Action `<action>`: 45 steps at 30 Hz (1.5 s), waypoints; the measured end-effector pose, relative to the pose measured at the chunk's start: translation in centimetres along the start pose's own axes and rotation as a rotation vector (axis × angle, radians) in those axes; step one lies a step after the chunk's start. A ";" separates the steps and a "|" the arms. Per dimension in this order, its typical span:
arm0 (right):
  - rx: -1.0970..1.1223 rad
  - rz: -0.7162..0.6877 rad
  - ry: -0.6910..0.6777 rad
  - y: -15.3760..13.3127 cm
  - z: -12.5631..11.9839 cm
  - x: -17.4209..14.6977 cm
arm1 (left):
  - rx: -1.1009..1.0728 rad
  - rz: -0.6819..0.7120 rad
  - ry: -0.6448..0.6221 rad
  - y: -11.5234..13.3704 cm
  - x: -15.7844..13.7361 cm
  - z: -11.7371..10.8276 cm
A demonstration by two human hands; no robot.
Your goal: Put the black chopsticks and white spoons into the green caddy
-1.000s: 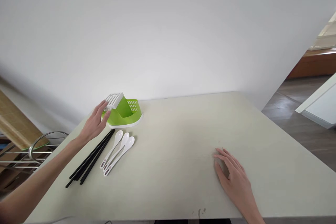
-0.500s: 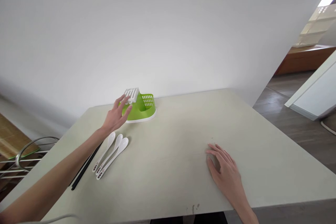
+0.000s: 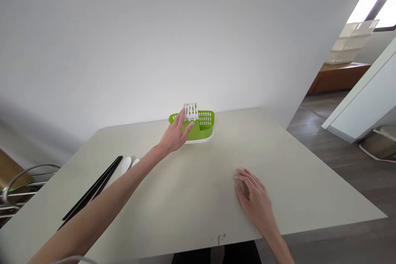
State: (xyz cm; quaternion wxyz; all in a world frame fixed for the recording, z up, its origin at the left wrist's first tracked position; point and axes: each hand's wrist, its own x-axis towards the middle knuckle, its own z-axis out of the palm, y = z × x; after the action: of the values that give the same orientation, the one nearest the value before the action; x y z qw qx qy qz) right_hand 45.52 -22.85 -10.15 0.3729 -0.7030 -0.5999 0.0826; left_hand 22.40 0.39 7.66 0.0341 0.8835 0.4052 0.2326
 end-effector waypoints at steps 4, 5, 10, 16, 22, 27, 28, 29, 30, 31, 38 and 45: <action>0.022 0.022 -0.022 0.1 -0.1 -0.1 | -0.019 0.071 0.148 -1.4 -3.0 -3.1; 0.026 0.022 -0.026 0.2 0.0 -0.1 | -0.013 0.042 0.173 -2.4 -4.2 -4.2; 0.027 0.002 -0.029 0.7 0.1 -0.4 | 0.122 -0.245 0.151 -10.5 -12.0 -9.9; 0.016 -0.004 -0.035 1.2 0.1 -0.6 | 0.386 -0.662 -0.230 -19.3 -24.1 -11.7; 0.022 0.021 -0.067 1.4 -0.1 -0.7 | 0.415 -0.797 -0.336 -20.2 -30.6 -10.8; 0.006 0.024 -0.052 1.4 -0.2 -0.8 | 0.484 -0.776 -0.492 -18.3 -29.6 -11.7; 0.007 0.027 -0.052 1.4 -0.2 -0.8 | 0.511 -0.769 -0.533 -18.1 -29.2 -11.8; 0.009 0.033 -0.056 1.4 -0.3 -0.8 | 0.538 -0.762 -0.574 -17.9 -28.7 -11.9; 0.011 0.040 -0.061 1.4 -0.3 -0.8 | 0.566 -0.752 -0.609 -17.8 -28.3 -12.0; 0.013 0.048 -0.066 1.3 -0.3 -0.8 | 0.591 -0.741 -0.636 -17.8 -28.0 -11.9; 0.019 0.048 -0.059 1.4 -0.4 -0.9 | 0.659 -0.746 -0.633 -17.6 -27.7 -10.7; 0.038 0.030 -0.059 1.3 -0.6 -0.8 | 0.537 -0.831 -0.433 -16.5 -28.0 -11.4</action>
State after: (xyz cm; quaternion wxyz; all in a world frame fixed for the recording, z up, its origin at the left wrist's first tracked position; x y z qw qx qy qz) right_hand 46.64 -23.81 -10.82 0.3673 -0.7020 -0.5982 0.1203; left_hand -9.90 -10.55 2.98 -0.0210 0.6541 0.7495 -0.0998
